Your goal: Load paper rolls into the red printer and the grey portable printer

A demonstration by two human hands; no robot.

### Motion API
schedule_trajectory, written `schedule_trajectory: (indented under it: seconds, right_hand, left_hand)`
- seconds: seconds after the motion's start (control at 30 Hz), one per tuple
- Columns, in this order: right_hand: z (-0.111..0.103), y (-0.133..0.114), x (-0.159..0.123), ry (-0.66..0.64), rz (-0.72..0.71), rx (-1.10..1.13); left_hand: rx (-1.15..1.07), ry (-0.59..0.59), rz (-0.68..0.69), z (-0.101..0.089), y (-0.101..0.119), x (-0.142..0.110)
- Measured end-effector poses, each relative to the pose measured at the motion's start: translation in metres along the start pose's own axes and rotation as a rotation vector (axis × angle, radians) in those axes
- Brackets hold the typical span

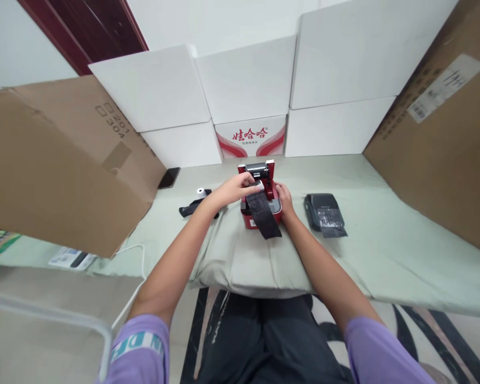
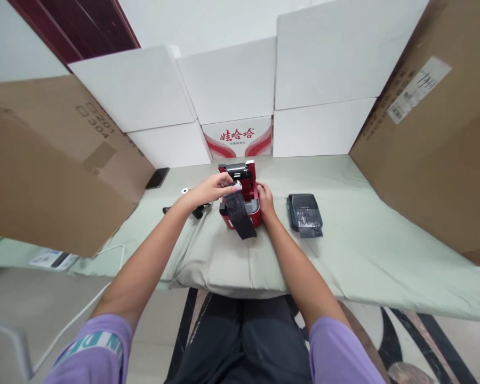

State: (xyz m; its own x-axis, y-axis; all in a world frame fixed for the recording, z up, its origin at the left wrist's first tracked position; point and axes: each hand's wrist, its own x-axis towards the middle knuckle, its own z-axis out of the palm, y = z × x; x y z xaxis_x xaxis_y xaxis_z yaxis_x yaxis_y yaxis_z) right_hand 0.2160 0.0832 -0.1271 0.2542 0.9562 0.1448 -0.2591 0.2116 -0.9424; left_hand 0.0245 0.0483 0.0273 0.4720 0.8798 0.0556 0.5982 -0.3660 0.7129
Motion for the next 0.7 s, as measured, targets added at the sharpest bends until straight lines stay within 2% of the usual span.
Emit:
schedule_trajectory:
  seconds: [0.17, 0.3, 0.47, 0.7]
  right_hand:
    - [-0.001, -0.001, -0.001, 0.0, -0.004, -0.002]
    - [-0.001, 0.0, 0.0, -0.016, 0.009, 0.018]
    - [-0.001, 0.001, 0.001, -0.01, -0.006, 0.026]
    - [0.0, -0.002, -0.003, -0.002, -0.023, 0.023]
  left_hand:
    - [0.316, 0.013, 0.058, 0.008, -0.017, 0.014]
    - [0.443, -0.007, 0.075, 0.015, -0.022, 0.028]
    - [0.47, -0.053, 0.035, 0.024, -0.026, 0.041]
    - [0.35, 0.027, 0.028, 0.032, -0.034, 0.038]
